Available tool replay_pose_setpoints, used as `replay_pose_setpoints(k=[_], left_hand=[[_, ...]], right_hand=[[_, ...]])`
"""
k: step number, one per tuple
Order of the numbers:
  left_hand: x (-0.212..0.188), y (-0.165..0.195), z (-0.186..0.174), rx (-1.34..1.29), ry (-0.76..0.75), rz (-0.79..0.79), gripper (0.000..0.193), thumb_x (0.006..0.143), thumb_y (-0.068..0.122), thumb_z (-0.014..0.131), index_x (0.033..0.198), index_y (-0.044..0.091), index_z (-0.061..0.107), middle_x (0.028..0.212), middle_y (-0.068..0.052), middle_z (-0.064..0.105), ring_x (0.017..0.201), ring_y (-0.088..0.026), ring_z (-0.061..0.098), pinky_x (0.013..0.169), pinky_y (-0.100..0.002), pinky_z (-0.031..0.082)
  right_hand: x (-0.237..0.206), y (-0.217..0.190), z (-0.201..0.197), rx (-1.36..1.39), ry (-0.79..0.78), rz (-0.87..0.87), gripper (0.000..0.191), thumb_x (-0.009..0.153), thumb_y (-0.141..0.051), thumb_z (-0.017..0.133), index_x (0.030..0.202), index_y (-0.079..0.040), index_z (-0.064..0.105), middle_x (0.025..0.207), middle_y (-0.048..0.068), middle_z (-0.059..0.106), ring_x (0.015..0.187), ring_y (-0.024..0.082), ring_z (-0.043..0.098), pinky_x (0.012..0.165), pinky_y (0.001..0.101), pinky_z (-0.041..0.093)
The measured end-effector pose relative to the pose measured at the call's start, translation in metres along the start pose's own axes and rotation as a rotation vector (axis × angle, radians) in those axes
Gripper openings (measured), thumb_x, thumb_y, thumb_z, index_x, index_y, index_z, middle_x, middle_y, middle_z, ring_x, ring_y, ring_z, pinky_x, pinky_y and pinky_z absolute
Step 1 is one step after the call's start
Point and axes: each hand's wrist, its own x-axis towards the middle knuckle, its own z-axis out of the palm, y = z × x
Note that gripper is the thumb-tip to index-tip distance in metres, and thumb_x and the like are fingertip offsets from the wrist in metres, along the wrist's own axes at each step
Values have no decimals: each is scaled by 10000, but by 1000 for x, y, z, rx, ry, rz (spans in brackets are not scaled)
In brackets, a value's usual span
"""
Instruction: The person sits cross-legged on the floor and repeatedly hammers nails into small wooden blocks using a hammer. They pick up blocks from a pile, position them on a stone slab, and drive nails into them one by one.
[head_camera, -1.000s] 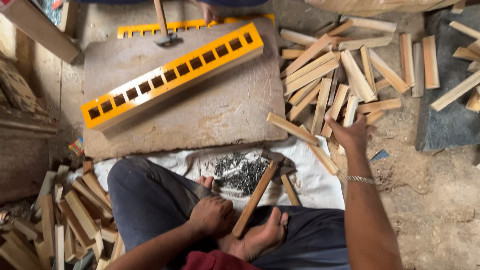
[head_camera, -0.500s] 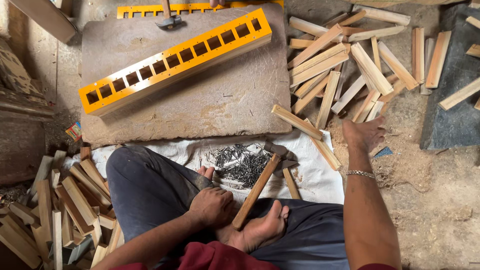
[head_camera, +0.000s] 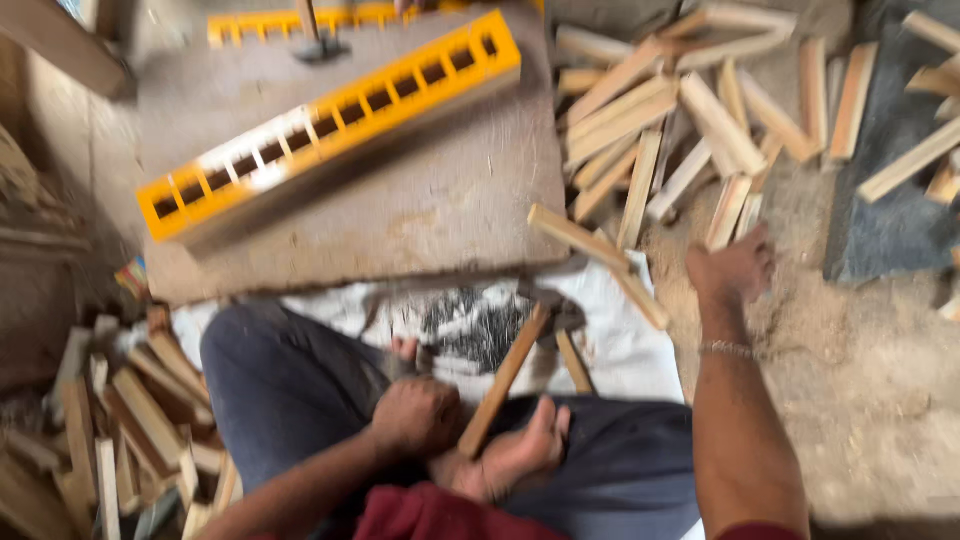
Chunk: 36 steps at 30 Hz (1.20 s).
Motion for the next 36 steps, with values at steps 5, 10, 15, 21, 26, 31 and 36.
replay_pose_setpoints(k=[5,10,15,21,26,31,36], left_hand=[[0,-3,-1,-13,93,52,320,875,356,694,709,91,630,747,-161,695,747,-348,692,729,-479,548],[-1,-10,7,-29,190,139,253,912,281,648,758,84,619,767,-145,698,744,-330,691,738,-463,546],[2,-9,8,26,167,92,280,870,308,683,719,79,625,744,-144,704,760,-333,685,744,-460,537],[5,1,10,31,153,106,226,850,296,688,760,95,638,774,-111,722,794,-303,703,760,-446,543],[4,1,7,41,57,16,233,861,318,683,788,100,651,816,-89,740,836,-282,713,797,-427,548],[4,-3,9,35,73,47,228,852,319,691,811,96,670,833,-102,745,857,-291,710,812,-429,546],[9,-1,10,-76,6,-87,249,873,376,684,851,129,706,848,-109,743,827,-316,710,764,-451,549]], right_hand=[[-6,-9,-10,44,15,6,1147,767,-474,835,1540,41,163,1413,398,381,1255,513,448,989,551,439],[-15,-15,-47,275,-132,133,1052,831,-308,781,1604,35,153,1355,371,496,1098,450,617,918,478,569],[-27,-8,-64,977,-284,196,772,863,-195,676,1457,31,237,1095,245,633,862,316,696,627,409,617],[-52,18,-80,1274,-389,390,347,921,-182,655,1212,-5,595,999,176,667,770,342,661,512,431,554],[-72,36,-116,1237,-292,412,432,865,-139,651,1287,-87,578,1132,133,677,872,253,724,622,371,653],[-14,54,-171,954,-78,198,519,896,-213,696,1369,-65,540,1207,153,669,1010,268,714,765,373,618],[74,71,-214,502,258,-173,641,918,-277,755,1454,-36,500,1257,172,668,1088,296,697,865,394,584]])
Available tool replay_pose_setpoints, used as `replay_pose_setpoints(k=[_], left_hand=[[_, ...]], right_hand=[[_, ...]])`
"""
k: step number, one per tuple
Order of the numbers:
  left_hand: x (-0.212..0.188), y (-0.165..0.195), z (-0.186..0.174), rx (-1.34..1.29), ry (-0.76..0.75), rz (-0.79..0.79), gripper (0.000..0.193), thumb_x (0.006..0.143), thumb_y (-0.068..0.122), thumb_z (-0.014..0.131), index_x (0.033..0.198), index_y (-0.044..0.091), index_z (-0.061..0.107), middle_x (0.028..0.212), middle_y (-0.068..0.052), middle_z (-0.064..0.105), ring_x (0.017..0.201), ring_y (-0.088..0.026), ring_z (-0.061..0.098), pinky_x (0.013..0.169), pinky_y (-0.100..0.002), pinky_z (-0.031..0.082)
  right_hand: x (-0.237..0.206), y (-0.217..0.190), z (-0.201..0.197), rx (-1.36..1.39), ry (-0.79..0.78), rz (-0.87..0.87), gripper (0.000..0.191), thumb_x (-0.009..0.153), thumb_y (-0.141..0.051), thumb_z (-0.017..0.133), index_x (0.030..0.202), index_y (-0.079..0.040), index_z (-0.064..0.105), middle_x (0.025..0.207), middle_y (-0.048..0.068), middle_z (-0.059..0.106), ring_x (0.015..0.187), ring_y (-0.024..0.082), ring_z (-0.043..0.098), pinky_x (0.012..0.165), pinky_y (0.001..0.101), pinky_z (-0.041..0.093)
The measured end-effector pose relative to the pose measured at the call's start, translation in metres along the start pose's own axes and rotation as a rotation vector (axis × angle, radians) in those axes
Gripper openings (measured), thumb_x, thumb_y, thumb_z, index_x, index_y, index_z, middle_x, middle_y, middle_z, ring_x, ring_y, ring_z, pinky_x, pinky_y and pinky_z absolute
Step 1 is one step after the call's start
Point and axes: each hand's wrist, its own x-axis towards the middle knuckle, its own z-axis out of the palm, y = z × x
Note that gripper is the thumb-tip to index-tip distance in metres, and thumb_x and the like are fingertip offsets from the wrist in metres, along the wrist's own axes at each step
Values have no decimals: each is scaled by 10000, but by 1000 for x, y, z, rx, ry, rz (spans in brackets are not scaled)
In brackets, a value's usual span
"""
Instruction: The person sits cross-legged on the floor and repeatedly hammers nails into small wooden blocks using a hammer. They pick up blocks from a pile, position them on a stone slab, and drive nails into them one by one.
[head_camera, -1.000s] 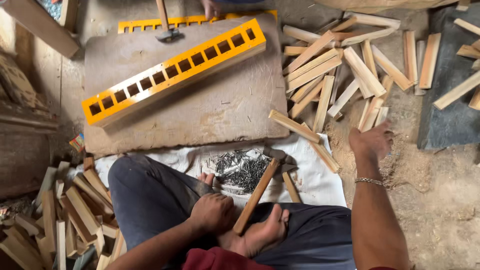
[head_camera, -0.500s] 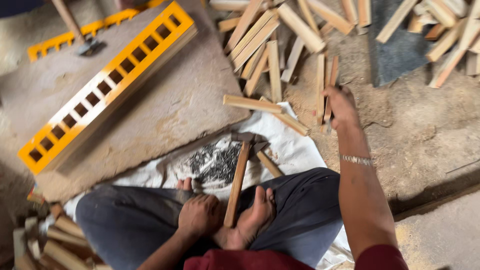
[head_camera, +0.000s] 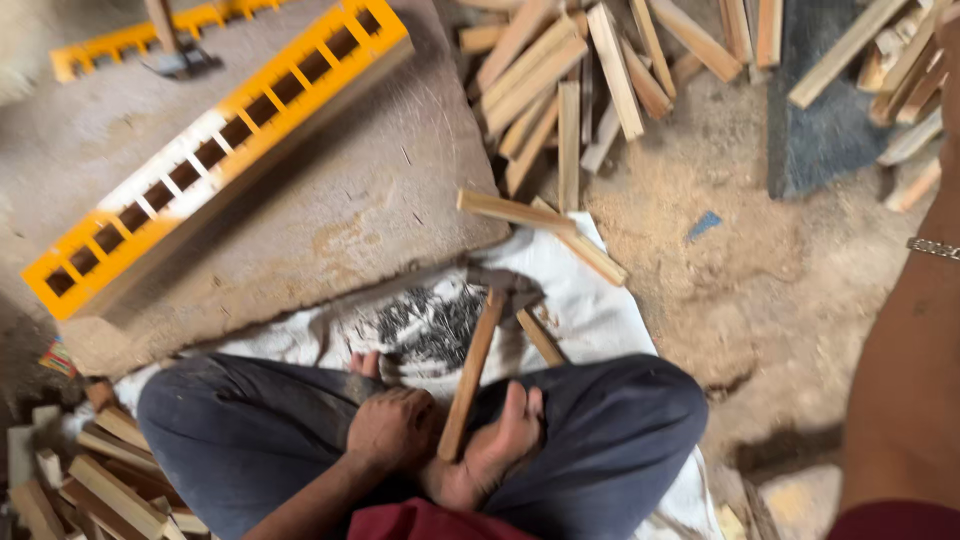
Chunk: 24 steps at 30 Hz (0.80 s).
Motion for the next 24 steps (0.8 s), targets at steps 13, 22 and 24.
replay_pose_setpoints(k=[13,22,24], left_hand=[[209,-20,-85,371,278,638,418,969,525,632,1101,129,626,924,-75,668,806,-241,694,611,-404,574],[215,-37,-77,285,261,636,409,999,524,559,1114,134,596,1013,-108,685,867,-281,713,668,-420,599],[216,-35,-77,258,260,633,409,1000,525,558,1094,129,591,1017,-108,688,875,-284,716,729,-432,606]], right_hand=[[-3,-46,231,-272,-439,-181,1045,836,-303,805,1655,-61,203,1643,290,300,1494,454,281,1197,555,244],[6,-79,249,-399,-499,-31,1263,772,-450,888,1664,-27,100,1626,347,234,1517,500,213,1261,573,122],[5,-81,253,-410,-487,33,1262,759,-447,904,1612,43,114,1606,360,189,1467,551,163,1201,584,130]])
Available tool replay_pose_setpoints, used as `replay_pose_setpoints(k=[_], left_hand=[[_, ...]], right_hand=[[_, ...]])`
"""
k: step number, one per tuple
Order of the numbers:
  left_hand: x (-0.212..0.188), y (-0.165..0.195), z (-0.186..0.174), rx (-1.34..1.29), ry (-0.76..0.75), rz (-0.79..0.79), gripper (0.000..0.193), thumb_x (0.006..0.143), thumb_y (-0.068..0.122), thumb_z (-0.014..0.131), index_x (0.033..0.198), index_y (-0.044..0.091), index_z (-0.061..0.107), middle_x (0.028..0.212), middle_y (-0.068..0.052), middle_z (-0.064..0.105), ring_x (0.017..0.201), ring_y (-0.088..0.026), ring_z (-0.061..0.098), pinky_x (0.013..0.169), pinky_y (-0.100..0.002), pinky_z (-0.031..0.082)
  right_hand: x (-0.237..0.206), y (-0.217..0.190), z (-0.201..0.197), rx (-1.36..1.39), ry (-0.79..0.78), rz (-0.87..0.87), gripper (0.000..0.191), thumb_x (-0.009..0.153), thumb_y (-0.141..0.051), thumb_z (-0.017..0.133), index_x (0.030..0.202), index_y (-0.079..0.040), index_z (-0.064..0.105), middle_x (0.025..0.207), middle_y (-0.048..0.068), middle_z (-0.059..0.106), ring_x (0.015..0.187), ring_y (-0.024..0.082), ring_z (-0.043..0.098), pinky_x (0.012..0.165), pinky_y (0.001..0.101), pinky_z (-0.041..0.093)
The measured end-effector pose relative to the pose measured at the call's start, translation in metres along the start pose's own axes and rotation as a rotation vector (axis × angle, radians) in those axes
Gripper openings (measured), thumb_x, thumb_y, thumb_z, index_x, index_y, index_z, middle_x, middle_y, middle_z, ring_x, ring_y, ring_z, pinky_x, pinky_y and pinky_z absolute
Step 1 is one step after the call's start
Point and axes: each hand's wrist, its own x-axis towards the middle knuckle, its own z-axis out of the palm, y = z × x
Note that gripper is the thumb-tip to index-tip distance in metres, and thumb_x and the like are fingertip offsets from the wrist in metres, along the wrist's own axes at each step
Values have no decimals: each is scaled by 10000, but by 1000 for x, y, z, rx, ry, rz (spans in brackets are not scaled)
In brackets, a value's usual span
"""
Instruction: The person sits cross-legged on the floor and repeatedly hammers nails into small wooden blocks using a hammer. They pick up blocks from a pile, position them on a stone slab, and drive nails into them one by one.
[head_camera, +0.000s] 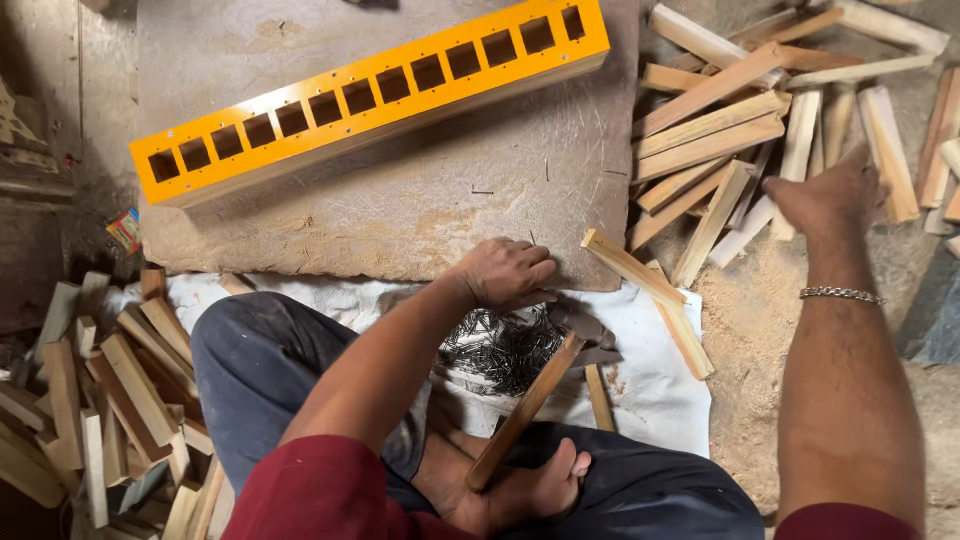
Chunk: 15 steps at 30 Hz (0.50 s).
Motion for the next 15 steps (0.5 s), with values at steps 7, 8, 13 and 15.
replay_pose_setpoints(k=[7,8,13,15], left_hand=[[0,3,-2,-54,141,85,384,1013,488,526,1164,140,592,1074,-117,699,888,-277,716,680,-411,595],[-1,3,-1,-39,115,79,373,1011,486,528,1144,143,590,1042,-105,696,872,-271,713,681,-416,596],[-1,6,0,19,-2,15,343,1046,469,538,1120,138,587,948,-86,677,787,-242,689,639,-409,591],[0,7,-1,28,-26,13,339,1053,451,540,1118,121,585,945,-99,671,759,-237,679,617,-401,589]], right_hand=[[-13,21,19,460,-124,23,409,869,-194,756,1140,107,701,1007,175,719,907,285,712,727,408,552],[-20,28,20,560,-134,39,303,895,-159,723,1063,94,715,872,99,716,780,247,694,632,418,537],[-61,58,16,958,-123,138,394,847,-117,748,1164,95,648,1025,148,710,877,264,712,701,377,612],[-79,57,12,962,-114,155,488,850,-142,778,1242,94,609,1089,167,711,991,252,719,821,339,619]])
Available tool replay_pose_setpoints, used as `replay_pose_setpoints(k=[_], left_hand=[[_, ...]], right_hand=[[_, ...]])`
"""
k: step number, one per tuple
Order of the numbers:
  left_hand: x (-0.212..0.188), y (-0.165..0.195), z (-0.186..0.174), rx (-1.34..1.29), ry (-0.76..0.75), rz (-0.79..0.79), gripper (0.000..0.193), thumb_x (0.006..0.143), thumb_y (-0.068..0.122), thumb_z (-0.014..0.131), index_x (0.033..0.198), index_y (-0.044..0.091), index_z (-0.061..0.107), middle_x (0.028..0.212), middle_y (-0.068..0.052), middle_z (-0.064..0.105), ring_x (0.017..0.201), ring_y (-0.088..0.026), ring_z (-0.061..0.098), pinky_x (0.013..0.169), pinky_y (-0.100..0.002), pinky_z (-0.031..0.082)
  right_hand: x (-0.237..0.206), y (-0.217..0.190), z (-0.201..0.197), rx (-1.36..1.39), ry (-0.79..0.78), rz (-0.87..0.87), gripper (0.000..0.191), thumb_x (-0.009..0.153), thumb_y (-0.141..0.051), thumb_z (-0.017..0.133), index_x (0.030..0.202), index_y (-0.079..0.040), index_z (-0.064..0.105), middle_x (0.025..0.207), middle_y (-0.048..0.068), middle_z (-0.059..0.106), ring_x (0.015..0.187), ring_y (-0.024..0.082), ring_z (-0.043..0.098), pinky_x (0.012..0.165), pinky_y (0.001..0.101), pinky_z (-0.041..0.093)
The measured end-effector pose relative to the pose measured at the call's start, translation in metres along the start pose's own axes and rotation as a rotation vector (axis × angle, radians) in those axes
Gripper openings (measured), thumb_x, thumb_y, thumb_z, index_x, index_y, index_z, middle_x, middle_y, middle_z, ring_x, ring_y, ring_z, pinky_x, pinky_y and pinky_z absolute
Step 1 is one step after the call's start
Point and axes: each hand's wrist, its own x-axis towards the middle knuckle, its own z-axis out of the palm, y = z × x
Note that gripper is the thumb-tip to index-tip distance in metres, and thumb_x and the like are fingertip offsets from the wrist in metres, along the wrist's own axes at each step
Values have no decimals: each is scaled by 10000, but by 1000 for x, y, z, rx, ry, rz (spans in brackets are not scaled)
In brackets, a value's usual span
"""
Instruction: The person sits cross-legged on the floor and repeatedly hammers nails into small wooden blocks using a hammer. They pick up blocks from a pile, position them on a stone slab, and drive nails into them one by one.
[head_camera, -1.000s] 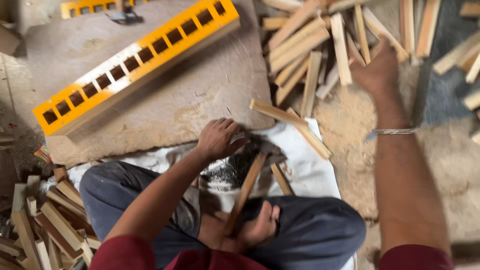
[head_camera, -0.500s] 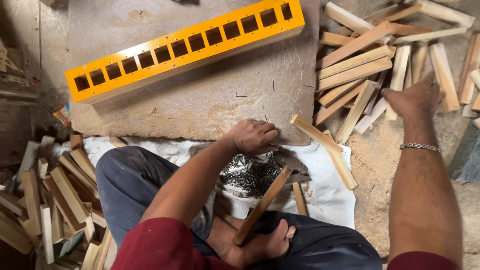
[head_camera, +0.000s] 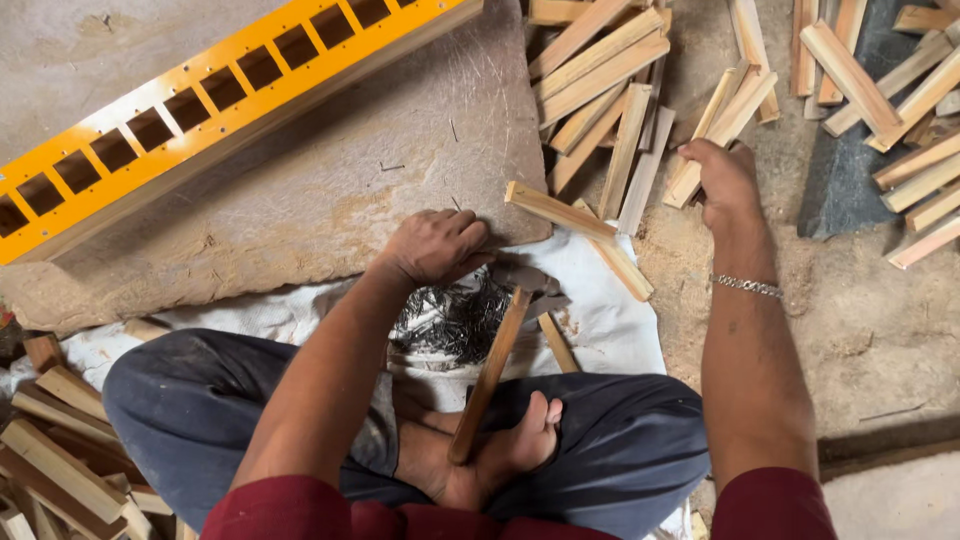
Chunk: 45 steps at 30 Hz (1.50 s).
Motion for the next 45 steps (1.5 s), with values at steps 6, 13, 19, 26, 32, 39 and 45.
replay_pose_setpoints(k=[6,13,19,26,32,39,45], left_hand=[[1,1,-4,2,112,24,344,1027,460,552,1053,118,575,939,-90,669,805,-250,689,663,-414,595],[2,2,-6,-1,60,-5,341,1024,452,577,1060,113,583,921,-101,669,807,-256,696,693,-423,598],[3,1,-3,22,76,10,362,1004,466,564,1080,112,573,943,-97,672,828,-250,703,704,-419,603],[4,1,0,32,-21,-25,378,1030,486,542,1116,118,564,991,-106,673,870,-251,708,741,-426,608],[3,1,0,23,-40,-40,396,1029,492,539,1107,105,568,986,-113,670,883,-260,708,764,-429,606],[2,-1,2,-38,72,27,332,1071,435,546,1154,116,581,1034,-114,682,864,-258,703,701,-408,602],[1,4,0,47,83,7,338,1029,453,564,1089,121,583,907,-77,670,761,-231,689,625,-406,596]], right_hand=[[-53,-10,45,-425,56,-27,739,780,-160,804,1373,88,440,1290,237,590,1223,353,626,1048,405,532],[-70,-29,61,-667,68,75,1027,834,-261,831,1555,86,187,1511,332,329,1371,460,460,1125,472,465],[-73,-32,65,-478,68,99,1008,828,-183,832,1505,116,147,1438,359,300,1335,448,474,1065,411,525],[-70,-28,67,-293,37,85,908,808,-79,744,1486,104,168,1271,331,534,1212,387,652,1065,355,561],[-51,-8,65,-424,97,76,908,835,-77,754,1505,118,172,1339,342,488,1273,406,585,1132,400,476],[-45,6,64,-201,31,7,1220,761,-154,839,1516,154,-68,1442,390,336,1318,422,549,1087,360,523],[-61,-2,70,-514,62,-11,1185,752,-282,929,1517,130,123,1466,348,356,1317,438,528,1100,364,518]])
